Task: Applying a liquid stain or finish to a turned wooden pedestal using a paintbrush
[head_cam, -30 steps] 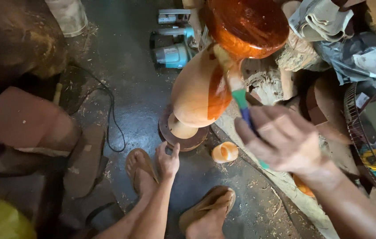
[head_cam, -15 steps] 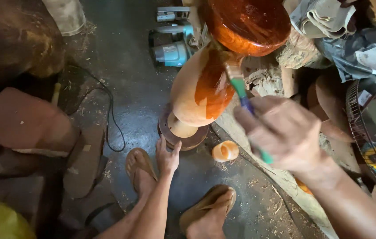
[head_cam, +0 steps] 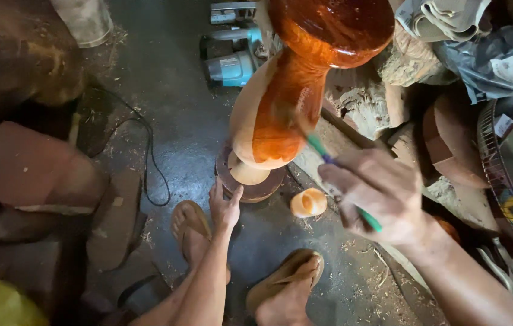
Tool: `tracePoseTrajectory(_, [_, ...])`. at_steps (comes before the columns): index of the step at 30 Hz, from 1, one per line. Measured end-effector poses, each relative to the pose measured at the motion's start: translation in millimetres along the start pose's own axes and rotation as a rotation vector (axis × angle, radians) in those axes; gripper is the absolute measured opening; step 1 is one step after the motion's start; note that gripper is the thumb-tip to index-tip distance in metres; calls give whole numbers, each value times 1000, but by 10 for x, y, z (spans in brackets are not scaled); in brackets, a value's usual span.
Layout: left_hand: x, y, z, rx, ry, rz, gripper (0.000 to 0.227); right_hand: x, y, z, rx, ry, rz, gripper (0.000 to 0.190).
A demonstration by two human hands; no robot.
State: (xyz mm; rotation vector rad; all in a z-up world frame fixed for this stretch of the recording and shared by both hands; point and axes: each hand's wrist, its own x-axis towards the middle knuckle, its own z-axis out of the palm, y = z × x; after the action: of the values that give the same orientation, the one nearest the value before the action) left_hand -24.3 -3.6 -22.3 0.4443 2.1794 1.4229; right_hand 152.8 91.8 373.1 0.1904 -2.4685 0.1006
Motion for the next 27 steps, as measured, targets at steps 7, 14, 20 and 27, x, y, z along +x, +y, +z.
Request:
tracePoseTrajectory(7, [29, -116, 77, 15, 127, 165, 88, -508, -163, 557, -328, -101, -260, 8])
tracePoseTrajectory(14, [56, 64, -126, 60, 0, 78, 90, -455, 165, 93, 46, -149, 18, 14])
tracePoseTrajectory(20, [200, 57, -133, 48, -29, 75, 92, -364, 318, -108, -211, 122, -139, 24])
tracePoseTrajectory(27, [180, 22, -133, 17, 1, 180, 93, -746, -136, 529, -150, -115, -159, 22])
